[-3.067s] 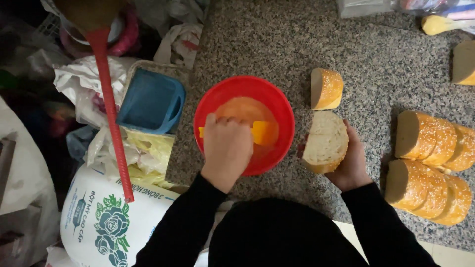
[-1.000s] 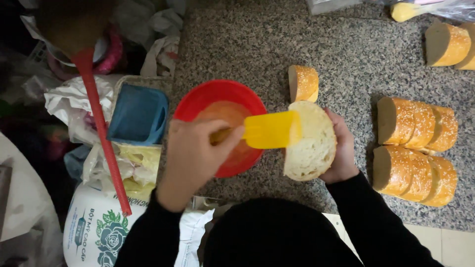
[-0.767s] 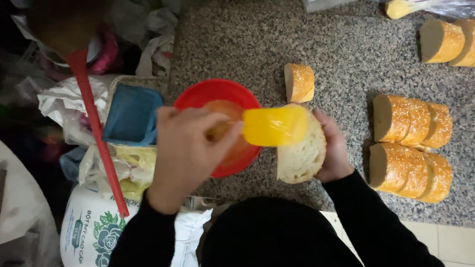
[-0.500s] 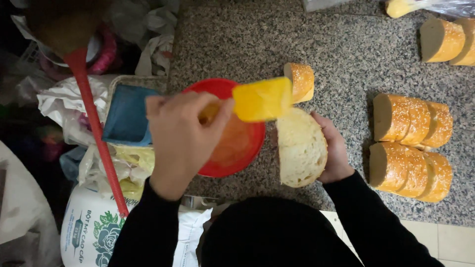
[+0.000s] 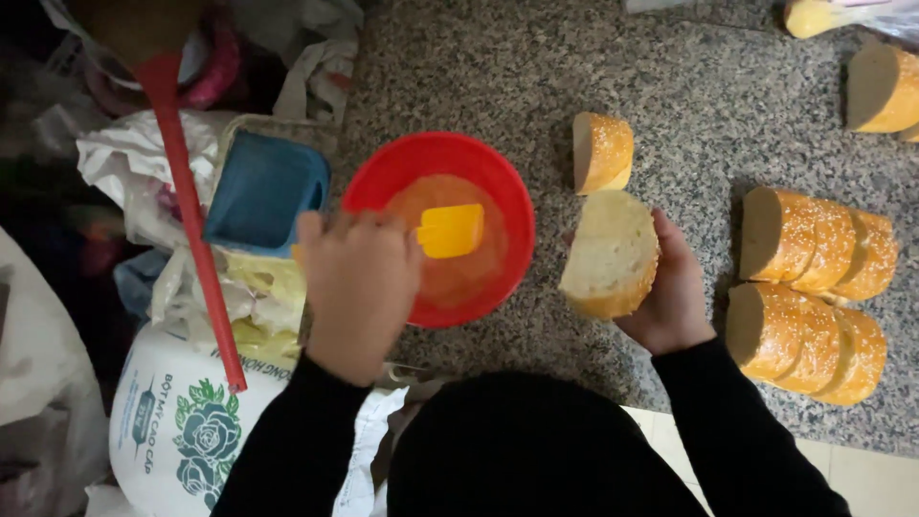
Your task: Coating slices of bread with a liquid mixture using a spatula in a bakery setting.
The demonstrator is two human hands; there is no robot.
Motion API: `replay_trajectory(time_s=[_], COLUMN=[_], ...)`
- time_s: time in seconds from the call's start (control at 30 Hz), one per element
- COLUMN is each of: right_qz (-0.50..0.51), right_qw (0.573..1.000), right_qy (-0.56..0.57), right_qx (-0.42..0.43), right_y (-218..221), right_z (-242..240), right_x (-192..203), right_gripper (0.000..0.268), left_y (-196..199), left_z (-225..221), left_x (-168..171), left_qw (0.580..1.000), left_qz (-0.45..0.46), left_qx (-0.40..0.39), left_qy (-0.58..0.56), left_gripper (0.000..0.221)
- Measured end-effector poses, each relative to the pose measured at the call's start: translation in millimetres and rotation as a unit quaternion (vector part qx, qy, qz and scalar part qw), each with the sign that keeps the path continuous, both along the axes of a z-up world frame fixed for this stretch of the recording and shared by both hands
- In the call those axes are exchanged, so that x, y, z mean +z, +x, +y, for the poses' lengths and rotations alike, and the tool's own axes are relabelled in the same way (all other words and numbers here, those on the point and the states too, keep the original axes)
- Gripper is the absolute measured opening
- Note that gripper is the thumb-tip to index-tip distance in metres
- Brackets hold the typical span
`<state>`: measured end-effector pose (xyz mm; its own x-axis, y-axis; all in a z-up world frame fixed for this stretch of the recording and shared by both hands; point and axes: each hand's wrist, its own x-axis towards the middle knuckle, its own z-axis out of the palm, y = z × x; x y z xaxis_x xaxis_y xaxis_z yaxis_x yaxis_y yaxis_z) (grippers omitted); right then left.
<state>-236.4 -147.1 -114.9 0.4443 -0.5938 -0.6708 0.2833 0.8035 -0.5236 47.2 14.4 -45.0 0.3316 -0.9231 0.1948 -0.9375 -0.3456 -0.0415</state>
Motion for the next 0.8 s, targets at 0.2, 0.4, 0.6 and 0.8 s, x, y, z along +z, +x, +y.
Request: replay_trajectory(time_s=[0.2,0.4,0.6,0.8], right_qz=[0.008,-0.096,-0.049,-0.028], right_qw=[1.0,0.994,0.999,0.999], right_qy=[-0.017,0.028,0.008,0.008], right_qx=[0.012,-0.034,0.01,0.031], right_y=[-22.1,-8.5,-16.3,-16.7], right_z=[-15.2,6.5,7.5,3.4], right_x=[-46.1,-14.5,-27.3,-42.4], right_gripper=[0.083,0.063,0.071,0.084], left_y=[-26.7,-39.4,-35.0,-14.2], left_z=[-24.3,-33.0,-44.2,-39.0], left_x=[3.7,-24.1,-47.7,-44.2], left_qw=[0.986,0.997,0.995,0.989], left_qz=[0.118,0.019,0.024,0.103], left_qx=[0.004,-0.038,-0.063,-0.049], left_qy=[0.119,0.06,0.07,0.094], left_gripper=[0.016,0.036,0.038,0.025])
